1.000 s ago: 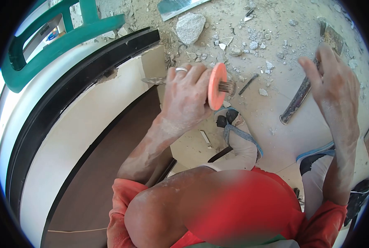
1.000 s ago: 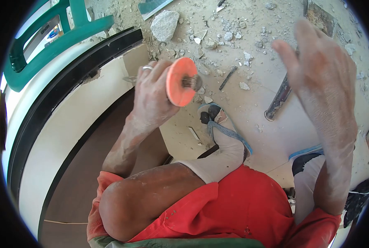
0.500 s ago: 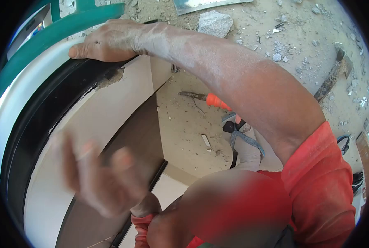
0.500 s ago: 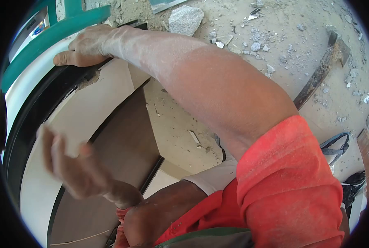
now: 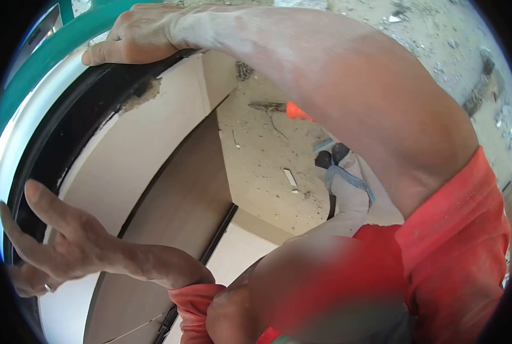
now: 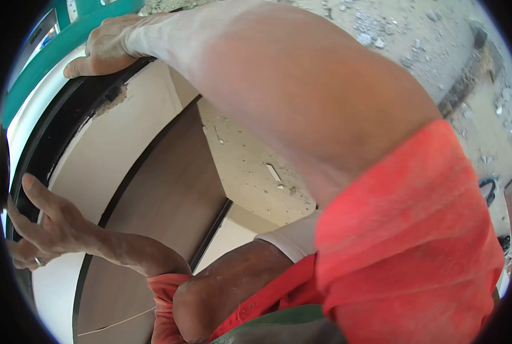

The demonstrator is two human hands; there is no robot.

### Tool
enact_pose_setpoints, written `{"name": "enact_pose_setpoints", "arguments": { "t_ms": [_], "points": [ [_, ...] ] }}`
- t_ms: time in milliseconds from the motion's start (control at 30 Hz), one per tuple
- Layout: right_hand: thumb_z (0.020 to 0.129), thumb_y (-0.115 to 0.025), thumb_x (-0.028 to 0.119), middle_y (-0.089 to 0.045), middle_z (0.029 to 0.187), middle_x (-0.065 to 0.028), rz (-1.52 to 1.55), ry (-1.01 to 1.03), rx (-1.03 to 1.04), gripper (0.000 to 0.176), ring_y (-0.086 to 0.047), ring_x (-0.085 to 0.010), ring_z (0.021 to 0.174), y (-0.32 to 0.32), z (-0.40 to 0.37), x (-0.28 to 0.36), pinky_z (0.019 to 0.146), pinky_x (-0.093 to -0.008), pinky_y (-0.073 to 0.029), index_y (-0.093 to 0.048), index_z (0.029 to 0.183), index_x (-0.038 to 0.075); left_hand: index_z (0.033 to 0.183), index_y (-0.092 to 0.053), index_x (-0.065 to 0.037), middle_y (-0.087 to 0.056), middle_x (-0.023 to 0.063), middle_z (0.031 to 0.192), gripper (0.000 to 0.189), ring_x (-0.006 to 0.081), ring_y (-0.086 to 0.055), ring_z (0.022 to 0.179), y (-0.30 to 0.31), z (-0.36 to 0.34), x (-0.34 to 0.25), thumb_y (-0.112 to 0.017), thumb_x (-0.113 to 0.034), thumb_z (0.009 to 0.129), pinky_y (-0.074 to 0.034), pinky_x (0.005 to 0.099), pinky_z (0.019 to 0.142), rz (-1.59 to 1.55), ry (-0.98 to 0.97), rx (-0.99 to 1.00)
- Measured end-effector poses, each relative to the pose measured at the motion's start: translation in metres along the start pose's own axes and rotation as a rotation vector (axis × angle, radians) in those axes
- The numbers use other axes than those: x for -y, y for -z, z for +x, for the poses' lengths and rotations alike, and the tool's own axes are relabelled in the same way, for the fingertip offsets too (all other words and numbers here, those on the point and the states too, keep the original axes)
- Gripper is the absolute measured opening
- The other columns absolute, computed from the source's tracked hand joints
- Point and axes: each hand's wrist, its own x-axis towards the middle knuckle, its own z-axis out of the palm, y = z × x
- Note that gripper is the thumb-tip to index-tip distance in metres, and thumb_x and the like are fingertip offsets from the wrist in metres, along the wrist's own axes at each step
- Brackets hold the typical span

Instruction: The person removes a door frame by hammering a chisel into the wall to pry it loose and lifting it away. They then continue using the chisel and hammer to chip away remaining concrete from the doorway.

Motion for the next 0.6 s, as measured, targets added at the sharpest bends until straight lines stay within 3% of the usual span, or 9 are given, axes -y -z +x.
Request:
{"name": "enact_pose_setpoints", "arguments": {
  "t_ms": [133, 300, 400, 500, 533, 567, 600],
  "points": [
    [0.090, -0.034, 0.066, -0.056, 0.128, -0.0148, 0.016, -0.060, -0.147, 0.069, -0.048, -0.0298, 0.124, -0.004, -0.019, 0.014, 0.103, -0.0451, -0.037, -0.059, 0.126, 0.013, 0.105, -0.068, -0.009, -0.059, 0.0090, 0.091, 0.037, 0.0214, -0.047, 0.108, -0.002, -0.004, -0.003, -0.075, -0.036, 0.080, -0.042, 0.0412, 0.086, -0.075, -0.008, -0.004],
    [0.090, -0.034, 0.065, -0.055, 0.131, -0.0147, 0.062, -0.113, -0.095, 0.069, -0.046, -0.0305, 0.126, 0.000, -0.015, 0.010, 0.105, -0.0457, -0.034, -0.057, 0.129, 0.013, 0.108, -0.066, -0.008, -0.054, 0.0117, 0.104, 0.037, 0.0237, -0.041, 0.115, -0.011, -0.003, -0.001, -0.075, -0.032, 0.080, -0.040, 0.0438, 0.090, -0.116, -0.047, -0.018],
    [0.089, -0.038, 0.063, -0.056, 0.128, -0.0152, -0.043, -0.060, -0.232, 0.066, -0.049, -0.0298, 0.124, -0.006, -0.012, 0.012, 0.101, -0.0445, -0.038, -0.062, 0.122, 0.011, 0.110, -0.065, -0.008, -0.051, 0.0133, 0.111, 0.037, 0.0251, -0.037, 0.119, -0.012, -0.001, 0.001, -0.075, -0.029, 0.081, -0.039, 0.0453, 0.092, -0.200, -0.047, -0.073],
    [0.090, -0.051, 0.047, -0.061, 0.113, -0.0157, -0.206, -0.198, -0.004, 0.048, -0.057, -0.0292, 0.109, 0.018, -0.039, 0.012, 0.089, -0.0421, -0.046, -0.065, 0.107, 0.005, 0.111, -0.064, -0.007, -0.048, 0.0149, 0.119, 0.038, 0.0264, -0.033, 0.124, -0.003, 0.001, -0.004, -0.075, -0.027, 0.081, -0.037, 0.0469, 0.094, -0.397, -0.051, -0.219],
    [0.077, -0.062, 0.018, -0.064, 0.079, -0.0143, -1.016, 0.083, 0.109, 0.019, -0.064, -0.0268, 0.071, 0.041, -0.087, 0.021, 0.061, -0.0414, -0.052, -0.065, 0.083, 0.000, 0.112, -0.064, -0.007, -0.047, 0.0155, 0.122, 0.038, 0.0269, -0.032, 0.125, 0.005, -0.002, -0.015, -0.075, -0.026, 0.081, -0.037, 0.0474, 0.095, -0.509, -0.008, -0.246],
    [0.073, -0.063, 0.017, -0.062, 0.074, -0.0144, -0.791, 0.188, -0.164, 0.019, -0.062, -0.0262, 0.061, 0.042, -0.126, 0.005, 0.054, -0.0406, -0.053, -0.065, 0.076, -0.002, 0.112, -0.064, -0.007, -0.046, 0.0157, 0.123, 0.037, 0.0277, -0.033, 0.125, 0.016, -0.012, -0.038, -0.074, -0.024, 0.081, -0.037, 0.0478, 0.095, -0.623, 0.058, -0.234],
    [0.078, -0.061, 0.020, -0.061, 0.079, -0.0149, -0.649, 0.040, -0.128, 0.022, -0.062, -0.0276, 0.071, 0.044, -0.162, 0.010, 0.061, -0.0406, -0.052, -0.063, 0.084, -0.001, 0.111, -0.064, -0.006, -0.044, 0.0158, 0.126, 0.036, 0.0279, -0.033, 0.124, 0.031, -0.018, -0.062, -0.074, -0.022, 0.081, -0.036, 0.0466, 0.097, -0.743, 0.089, -0.118]
  ]
}}
